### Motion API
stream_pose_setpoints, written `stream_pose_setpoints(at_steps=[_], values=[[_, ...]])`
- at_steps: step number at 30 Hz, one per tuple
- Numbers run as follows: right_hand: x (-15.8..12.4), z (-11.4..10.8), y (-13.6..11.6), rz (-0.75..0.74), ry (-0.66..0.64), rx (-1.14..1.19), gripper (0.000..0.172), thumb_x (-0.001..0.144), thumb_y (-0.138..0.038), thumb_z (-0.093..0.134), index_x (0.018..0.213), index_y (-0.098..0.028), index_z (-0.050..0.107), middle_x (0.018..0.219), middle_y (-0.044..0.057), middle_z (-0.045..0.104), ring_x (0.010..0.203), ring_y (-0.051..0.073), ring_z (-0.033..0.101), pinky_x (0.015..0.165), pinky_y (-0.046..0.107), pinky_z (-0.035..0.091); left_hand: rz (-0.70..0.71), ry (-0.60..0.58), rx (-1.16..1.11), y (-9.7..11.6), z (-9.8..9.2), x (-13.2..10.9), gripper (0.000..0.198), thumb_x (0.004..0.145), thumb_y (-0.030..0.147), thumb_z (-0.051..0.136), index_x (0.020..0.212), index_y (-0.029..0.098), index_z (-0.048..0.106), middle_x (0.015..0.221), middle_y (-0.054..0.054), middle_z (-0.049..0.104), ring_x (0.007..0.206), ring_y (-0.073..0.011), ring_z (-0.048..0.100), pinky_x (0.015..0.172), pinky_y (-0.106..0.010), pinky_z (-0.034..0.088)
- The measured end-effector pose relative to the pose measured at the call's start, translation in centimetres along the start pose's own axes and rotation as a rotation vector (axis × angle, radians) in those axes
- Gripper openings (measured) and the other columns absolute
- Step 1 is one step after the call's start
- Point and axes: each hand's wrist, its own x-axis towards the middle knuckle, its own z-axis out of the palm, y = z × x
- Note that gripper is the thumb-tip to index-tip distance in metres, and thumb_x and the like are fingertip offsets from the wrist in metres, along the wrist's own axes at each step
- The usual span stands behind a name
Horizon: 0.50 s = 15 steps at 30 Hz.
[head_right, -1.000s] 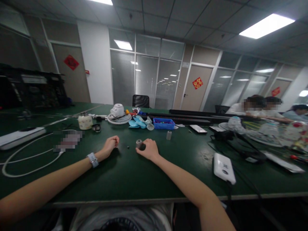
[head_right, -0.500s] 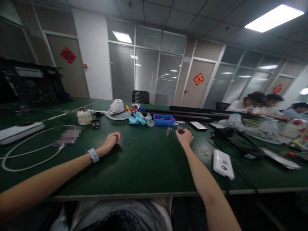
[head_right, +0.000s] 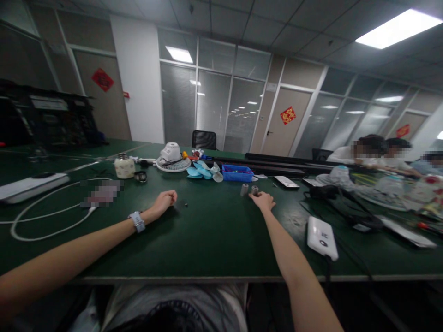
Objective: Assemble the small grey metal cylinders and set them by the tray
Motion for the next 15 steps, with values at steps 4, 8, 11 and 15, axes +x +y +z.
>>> stream_pose_setpoints(at_steps=[4, 8, 11, 15], values=[[-2.0, -1.4, -1.7, -0.072, 0.345, 0.147, 0.064, 0.071, -0.054, 0.064, 0.126, -0.022, 0.054, 0.127, 0.017, 0.048, 0.122, 0.034, 0.041, 0.097, 0.053, 0.033, 0.016, -0.018, 0.034, -0.2, -0.1, 0.1, 0.014, 0.051, 0.017, 0.037, 0.05, 0.02, 0.05, 0.044, 0.002, 0.043, 0.047, -0.0143, 0.04, 0.05, -0.025, 0.029], [-6.3, -1.9, -5.9, -0.541, 0.397, 0.185, 0.053, 0.086, -0.047, 0.048, 0.133, -0.022, 0.047, 0.136, 0.013, 0.042, 0.128, 0.027, 0.036, 0.104, 0.045, 0.028, 0.027, -0.024, 0.065, -0.3, -0.1, 0.1, 0.014, 0.052, 0.016, 0.037, 0.05, 0.02, 0.05, 0.044, 0.003, 0.043, 0.046, -0.0144, 0.04, 0.05, -0.025, 0.029], [-11.0, -0.6, -9.3, -0.862, -0.043, 0.137, 0.049, 0.091, -0.054, 0.038, 0.132, -0.03, 0.05, 0.145, 0.008, 0.037, 0.131, 0.025, 0.035, 0.106, 0.045, 0.026, 0.04, -0.026, 0.085, -0.3, -0.2, 0.1, 0.014, 0.052, 0.016, 0.037, 0.05, 0.02, 0.05, 0.046, 0.003, 0.044, 0.047, -0.0146, 0.041, 0.051, -0.025, 0.03], [-16.2, 1.5, -12.4, -1.126, -0.581, 0.016, 0.056, 0.089, -0.064, 0.035, 0.138, -0.037, 0.042, 0.154, 0.001, 0.024, 0.141, 0.026, 0.019, 0.112, 0.048, 0.016, 0.061, -0.023, 0.113, -0.2, -0.2, 0.0, 0.013, 0.052, 0.017, 0.037, 0.05, 0.02, 0.048, 0.046, 0.002, 0.043, 0.049, -0.015, 0.042, 0.052, -0.026, 0.03]])
